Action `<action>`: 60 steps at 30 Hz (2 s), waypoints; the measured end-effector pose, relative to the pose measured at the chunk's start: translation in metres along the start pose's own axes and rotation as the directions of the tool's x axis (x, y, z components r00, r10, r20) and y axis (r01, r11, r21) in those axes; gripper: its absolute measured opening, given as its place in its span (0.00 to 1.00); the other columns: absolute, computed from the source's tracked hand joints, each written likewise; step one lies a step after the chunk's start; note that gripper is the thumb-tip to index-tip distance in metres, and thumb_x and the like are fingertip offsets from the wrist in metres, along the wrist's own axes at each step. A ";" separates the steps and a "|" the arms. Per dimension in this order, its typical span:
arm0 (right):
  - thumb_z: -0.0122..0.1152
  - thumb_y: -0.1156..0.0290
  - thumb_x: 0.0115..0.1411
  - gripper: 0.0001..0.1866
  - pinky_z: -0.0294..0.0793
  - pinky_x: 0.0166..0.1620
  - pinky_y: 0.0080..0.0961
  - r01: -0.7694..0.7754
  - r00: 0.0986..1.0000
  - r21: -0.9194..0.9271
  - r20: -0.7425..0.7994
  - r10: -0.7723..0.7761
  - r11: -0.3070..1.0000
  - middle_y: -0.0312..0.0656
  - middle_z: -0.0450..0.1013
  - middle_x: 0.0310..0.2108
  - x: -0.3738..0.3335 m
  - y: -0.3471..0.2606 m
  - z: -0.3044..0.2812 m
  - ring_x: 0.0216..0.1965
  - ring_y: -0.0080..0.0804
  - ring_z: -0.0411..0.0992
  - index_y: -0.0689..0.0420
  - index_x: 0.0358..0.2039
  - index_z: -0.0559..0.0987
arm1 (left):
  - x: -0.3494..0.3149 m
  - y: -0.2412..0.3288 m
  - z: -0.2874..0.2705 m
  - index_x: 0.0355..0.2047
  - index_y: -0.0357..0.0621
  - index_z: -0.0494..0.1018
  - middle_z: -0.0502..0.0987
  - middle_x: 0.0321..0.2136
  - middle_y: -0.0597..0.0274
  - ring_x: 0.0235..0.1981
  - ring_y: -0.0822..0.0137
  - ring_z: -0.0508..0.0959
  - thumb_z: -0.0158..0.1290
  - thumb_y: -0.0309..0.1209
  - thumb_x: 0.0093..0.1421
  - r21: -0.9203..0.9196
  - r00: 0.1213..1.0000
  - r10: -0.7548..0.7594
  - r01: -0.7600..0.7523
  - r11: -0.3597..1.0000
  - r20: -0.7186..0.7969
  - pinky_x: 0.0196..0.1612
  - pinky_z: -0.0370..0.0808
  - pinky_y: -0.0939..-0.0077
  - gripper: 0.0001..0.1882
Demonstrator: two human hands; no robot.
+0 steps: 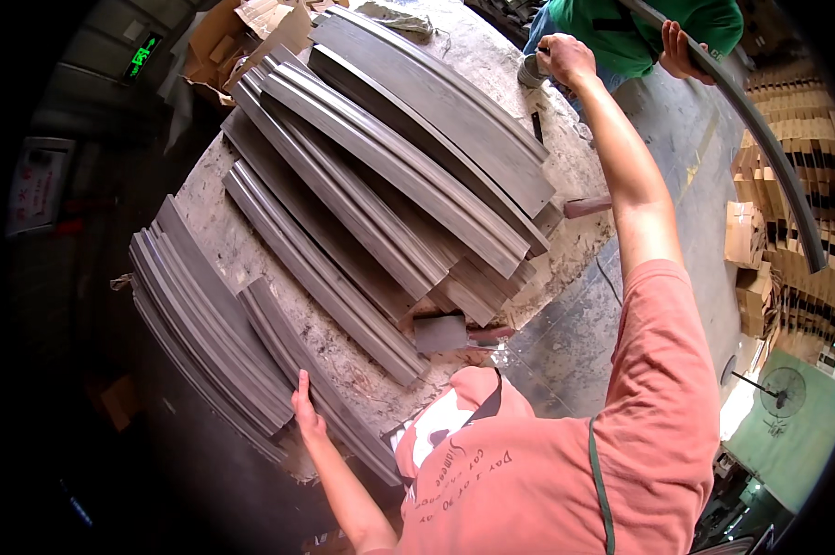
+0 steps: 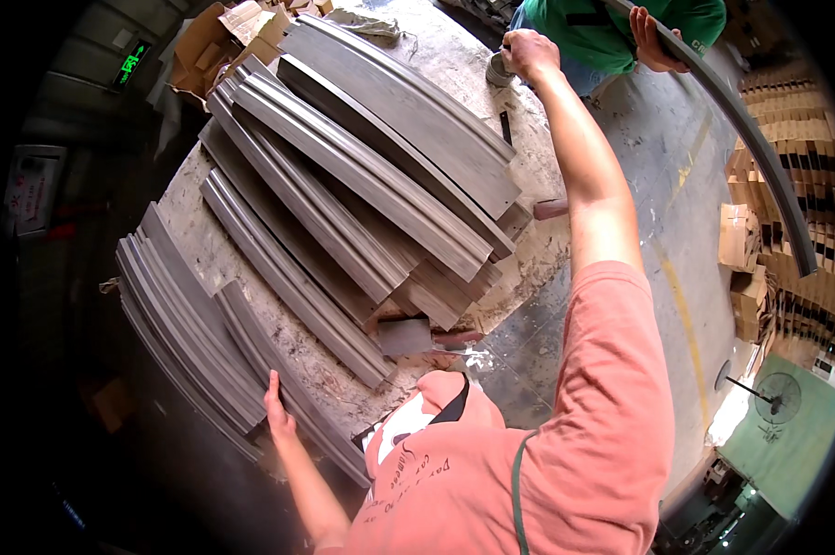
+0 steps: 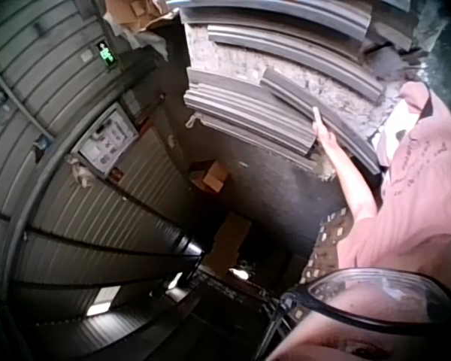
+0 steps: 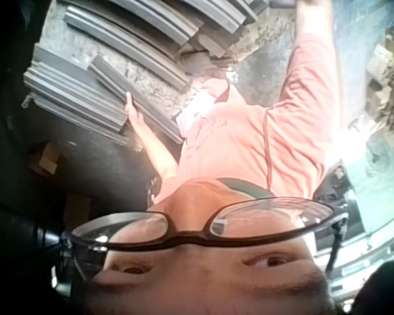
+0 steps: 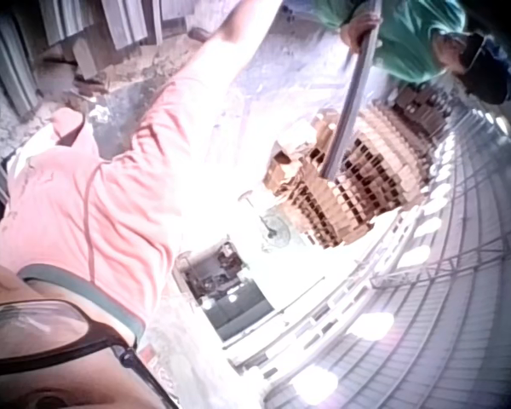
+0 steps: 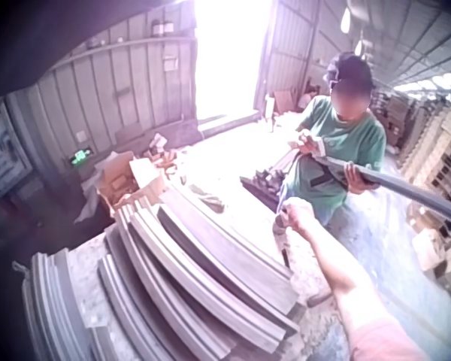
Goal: Using a sanding block to smooth the edges and ends of decorative wood trim pieces.
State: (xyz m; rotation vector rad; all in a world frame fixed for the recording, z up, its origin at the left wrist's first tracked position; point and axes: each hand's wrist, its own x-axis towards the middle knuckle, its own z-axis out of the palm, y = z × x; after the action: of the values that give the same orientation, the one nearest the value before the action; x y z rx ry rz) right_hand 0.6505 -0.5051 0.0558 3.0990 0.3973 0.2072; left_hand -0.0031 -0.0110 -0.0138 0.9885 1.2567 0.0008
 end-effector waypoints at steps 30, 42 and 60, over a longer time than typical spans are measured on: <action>0.65 0.54 0.59 0.15 0.79 0.48 0.42 -0.151 0.985 -0.013 0.079 0.152 0.988 0.43 0.81 0.44 0.010 0.003 -0.008 0.47 0.45 0.79 0.48 0.43 0.84 | -0.003 0.002 0.002 0.47 0.34 0.76 0.80 0.46 0.57 0.45 0.66 0.79 0.64 0.46 0.61 0.036 1.000 0.014 -0.013 0.999 -0.010 0.51 0.76 0.71 0.26; 0.67 0.53 0.58 0.17 0.79 0.49 0.40 -0.209 0.971 0.003 0.116 0.207 0.978 0.43 0.81 0.45 0.009 0.007 -0.017 0.47 0.45 0.79 0.47 0.44 0.85 | -0.003 0.000 0.004 0.48 0.34 0.76 0.80 0.46 0.57 0.45 0.65 0.79 0.64 0.45 0.61 0.018 1.000 0.015 -0.014 1.000 -0.022 0.51 0.76 0.71 0.26; 0.62 0.57 0.66 0.14 0.53 0.15 0.14 -0.405 0.710 0.743 0.623 0.329 -0.533 0.37 0.81 0.31 -0.056 0.062 0.073 0.18 0.15 0.65 0.56 0.36 0.79 | 0.003 0.000 0.000 0.52 0.32 0.75 0.79 0.51 0.58 0.50 0.66 0.77 0.63 0.44 0.63 0.050 1.000 0.023 -0.024 0.998 0.010 0.55 0.73 0.71 0.28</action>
State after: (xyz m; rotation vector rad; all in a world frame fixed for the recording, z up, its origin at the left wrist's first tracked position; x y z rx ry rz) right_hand 0.6219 -0.5785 -0.0221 4.4276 -2.1911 -0.7480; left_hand -0.0022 -0.0095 -0.0158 1.0457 1.2419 -0.0168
